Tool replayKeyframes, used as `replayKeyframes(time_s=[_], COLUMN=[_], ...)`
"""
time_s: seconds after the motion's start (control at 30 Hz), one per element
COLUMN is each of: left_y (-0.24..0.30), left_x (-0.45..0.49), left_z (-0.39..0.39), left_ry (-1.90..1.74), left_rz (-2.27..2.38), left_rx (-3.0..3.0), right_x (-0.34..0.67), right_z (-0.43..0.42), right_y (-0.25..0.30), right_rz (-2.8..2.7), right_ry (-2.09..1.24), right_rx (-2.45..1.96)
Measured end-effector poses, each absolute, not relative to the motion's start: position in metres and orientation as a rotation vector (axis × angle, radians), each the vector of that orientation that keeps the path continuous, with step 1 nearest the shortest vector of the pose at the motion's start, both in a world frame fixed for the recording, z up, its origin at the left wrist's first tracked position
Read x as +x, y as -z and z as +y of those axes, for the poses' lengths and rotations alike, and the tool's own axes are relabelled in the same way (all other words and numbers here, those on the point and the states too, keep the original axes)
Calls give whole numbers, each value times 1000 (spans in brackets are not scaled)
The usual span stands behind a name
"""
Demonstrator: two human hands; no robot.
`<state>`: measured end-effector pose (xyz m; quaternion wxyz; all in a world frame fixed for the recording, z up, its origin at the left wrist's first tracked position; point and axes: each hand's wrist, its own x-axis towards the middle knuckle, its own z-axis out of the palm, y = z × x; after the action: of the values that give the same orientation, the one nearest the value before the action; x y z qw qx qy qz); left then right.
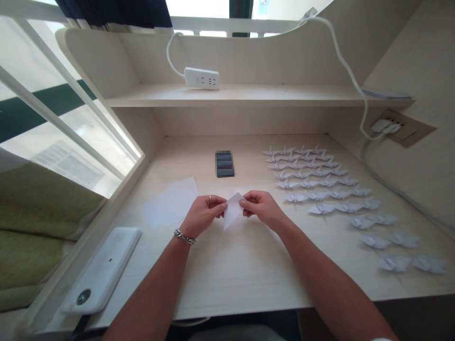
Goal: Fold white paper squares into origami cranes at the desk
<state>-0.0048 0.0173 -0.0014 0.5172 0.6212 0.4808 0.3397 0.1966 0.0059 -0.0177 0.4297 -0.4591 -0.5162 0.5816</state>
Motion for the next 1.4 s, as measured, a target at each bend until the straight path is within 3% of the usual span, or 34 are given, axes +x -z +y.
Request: replayKeyframes(time_s=[0.63, 0.83, 1.4], left_y=[-4, -2, -2], left_x=[-3, 0, 0], left_z=[12, 10, 12], left_ry=[-951, -893, -935], left_rz=[1159, 1119, 1074], left_rx=[1502, 1654, 1348], right_x=[196, 187, 182], right_z=[2, 2, 4], right_y=[16, 19, 25], right_rz=[-1137, -1306, -1170], right_ry=[-1641, -1494, -1417], right_rx=[-958, -1079, -1084])
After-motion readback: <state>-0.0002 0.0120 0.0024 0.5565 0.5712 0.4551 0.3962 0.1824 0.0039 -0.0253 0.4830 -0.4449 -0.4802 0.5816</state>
